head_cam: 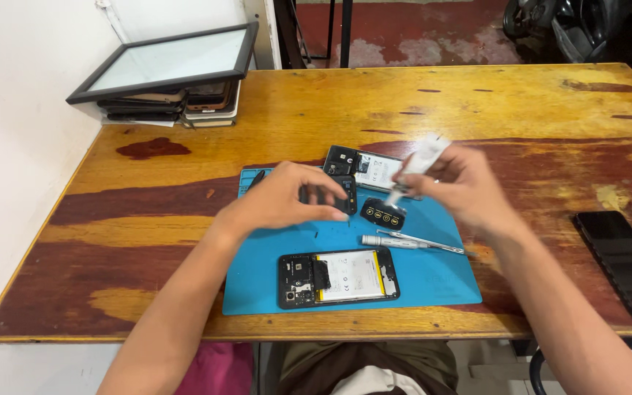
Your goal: The person works on a disassembled smartphone on a blue mat, handling small components and applying adhesive from a tube. They peel a protective film from a small part, apply glue to the phone's back cover, and repeatedly pick up and set down the phone and other components. The clip ends before the phone is fully reassembled.
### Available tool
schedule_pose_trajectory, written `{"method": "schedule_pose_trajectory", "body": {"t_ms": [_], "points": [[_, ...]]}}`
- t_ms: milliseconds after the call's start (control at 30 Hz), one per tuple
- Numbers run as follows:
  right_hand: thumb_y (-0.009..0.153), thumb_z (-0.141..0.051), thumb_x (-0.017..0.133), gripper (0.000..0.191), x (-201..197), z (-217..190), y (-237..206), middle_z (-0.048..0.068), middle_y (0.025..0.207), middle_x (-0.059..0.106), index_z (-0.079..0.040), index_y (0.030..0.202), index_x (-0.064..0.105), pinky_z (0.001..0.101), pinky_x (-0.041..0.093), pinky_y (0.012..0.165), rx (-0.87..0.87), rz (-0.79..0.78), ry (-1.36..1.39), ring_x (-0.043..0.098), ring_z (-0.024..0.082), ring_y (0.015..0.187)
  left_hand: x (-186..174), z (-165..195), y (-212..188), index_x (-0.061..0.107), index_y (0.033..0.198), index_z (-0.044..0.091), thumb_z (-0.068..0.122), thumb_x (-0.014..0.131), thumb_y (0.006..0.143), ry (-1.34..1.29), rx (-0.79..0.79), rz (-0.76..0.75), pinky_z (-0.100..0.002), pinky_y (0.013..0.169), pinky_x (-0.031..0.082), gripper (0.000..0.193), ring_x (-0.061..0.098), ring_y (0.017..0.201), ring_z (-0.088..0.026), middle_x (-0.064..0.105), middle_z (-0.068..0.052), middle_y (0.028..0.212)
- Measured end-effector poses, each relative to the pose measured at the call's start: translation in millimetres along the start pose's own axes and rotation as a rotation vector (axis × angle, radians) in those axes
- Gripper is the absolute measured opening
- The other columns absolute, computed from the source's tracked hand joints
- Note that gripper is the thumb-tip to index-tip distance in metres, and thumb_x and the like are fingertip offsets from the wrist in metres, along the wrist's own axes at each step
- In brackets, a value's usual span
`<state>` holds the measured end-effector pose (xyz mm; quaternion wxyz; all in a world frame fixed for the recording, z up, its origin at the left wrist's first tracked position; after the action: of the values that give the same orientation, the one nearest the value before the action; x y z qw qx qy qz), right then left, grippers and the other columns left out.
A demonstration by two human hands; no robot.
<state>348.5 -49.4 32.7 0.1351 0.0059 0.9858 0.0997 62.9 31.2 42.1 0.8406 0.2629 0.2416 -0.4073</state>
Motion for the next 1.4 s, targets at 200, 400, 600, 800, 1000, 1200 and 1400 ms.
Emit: {"method": "schedule_pose_trajectory", "body": {"t_ms": [200, 400, 600, 800, 1000, 1200, 1400], "points": [[0.090, -0.006, 0.073, 0.019, 44.7, 5.6, -2.9, 0.012, 0.104, 0.077, 0.000, 0.109, 0.073, 0.0349, 0.064, 0.084, 0.000, 0.031, 0.318, 0.075, 0.017, 0.093, 11.5, 7.8, 0.5, 0.081, 0.098, 0.008, 0.025, 0.079, 0.090, -0.058, 0.085, 0.094, -0.024, 0.055, 0.048, 0.019, 0.061, 0.067, -0.005, 0.076, -0.001, 0.081], [0.093, -0.005, 0.073, 0.017, 48.5, 8.6, -4.0, 0.013, 0.105, 0.076, 0.002, 0.109, 0.072, 0.0379, 0.065, 0.087, -0.067, 0.049, 0.354, 0.074, 0.018, 0.095, 12.7, 5.0, -0.3, 0.080, 0.095, 0.007, 0.025, 0.080, 0.090, -0.066, 0.058, 0.129, -0.023, 0.050, 0.042, 0.019, 0.055, 0.057, -0.004, 0.071, -0.002, 0.070], [0.094, -0.003, 0.071, 0.019, 42.9, 5.2, -5.1, 0.013, 0.110, 0.076, 0.000, 0.112, 0.070, 0.0391, 0.061, 0.088, -0.116, 0.006, 0.310, 0.074, 0.018, 0.100, 17.9, 2.6, -1.8, 0.074, 0.099, 0.006, 0.024, 0.066, 0.099, -0.313, -0.085, -0.036, -0.022, 0.041, 0.043, 0.019, 0.058, 0.048, -0.006, 0.069, -0.001, 0.072], [0.094, 0.000, 0.071, 0.020, 39.1, 2.0, -7.6, 0.016, 0.115, 0.075, -0.001, 0.114, 0.069, 0.0396, 0.061, 0.089, -0.232, -0.034, 0.369, 0.075, 0.021, 0.103, 28.2, 2.3, 1.4, 0.066, 0.086, 0.003, 0.028, 0.049, 0.114, -0.478, -0.045, -0.022, -0.022, 0.044, 0.042, 0.041, 0.057, 0.047, -0.008, 0.064, -0.002, 0.074], [0.095, 0.003, 0.070, 0.009, 40.2, -1.0, -8.5, 0.020, 0.106, 0.075, 0.003, 0.104, 0.069, 0.0412, 0.062, 0.085, -0.129, 0.088, 0.314, 0.076, 0.024, 0.096, 24.3, 18.7, 3.6, 0.067, 0.091, 0.000, 0.036, 0.063, 0.098, -0.102, 0.155, 0.213, -0.023, 0.038, 0.043, 0.037, 0.062, 0.046, -0.009, 0.068, -0.006, 0.074], [0.092, 0.004, 0.070, 0.013, 43.2, -3.3, -8.0, 0.019, 0.110, 0.075, 0.004, 0.105, 0.068, 0.0401, 0.061, 0.088, -0.241, -0.031, 0.297, 0.075, 0.025, 0.104, 19.8, 6.6, 3.6, 0.064, 0.061, 0.003, 0.043, 0.051, 0.107, -0.250, -0.061, 0.092, -0.023, 0.040, 0.044, 0.062, 0.059, 0.042, -0.009, 0.061, -0.003, 0.051], [0.095, 0.002, 0.070, 0.015, 51.0, -0.3, -6.7, 0.020, 0.111, 0.075, 0.004, 0.110, 0.068, 0.0380, 0.061, 0.088, -0.298, 0.010, 0.246, 0.076, 0.025, 0.102, -2.8, 0.8, -1.9, 0.073, 0.076, 0.002, 0.044, 0.051, 0.103, -0.342, -0.220, -0.026, -0.024, 0.040, 0.043, 0.054, 0.064, 0.043, -0.011, 0.073, -0.003, 0.063]]}}
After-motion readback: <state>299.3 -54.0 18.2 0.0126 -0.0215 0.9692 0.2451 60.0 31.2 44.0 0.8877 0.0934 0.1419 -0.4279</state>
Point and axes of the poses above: each hand's wrist, its own y-axis towards the middle knuckle, its own x-axis out of the palm, z = x × y, the point moved 1 cm from there along y, towards the middle knuckle
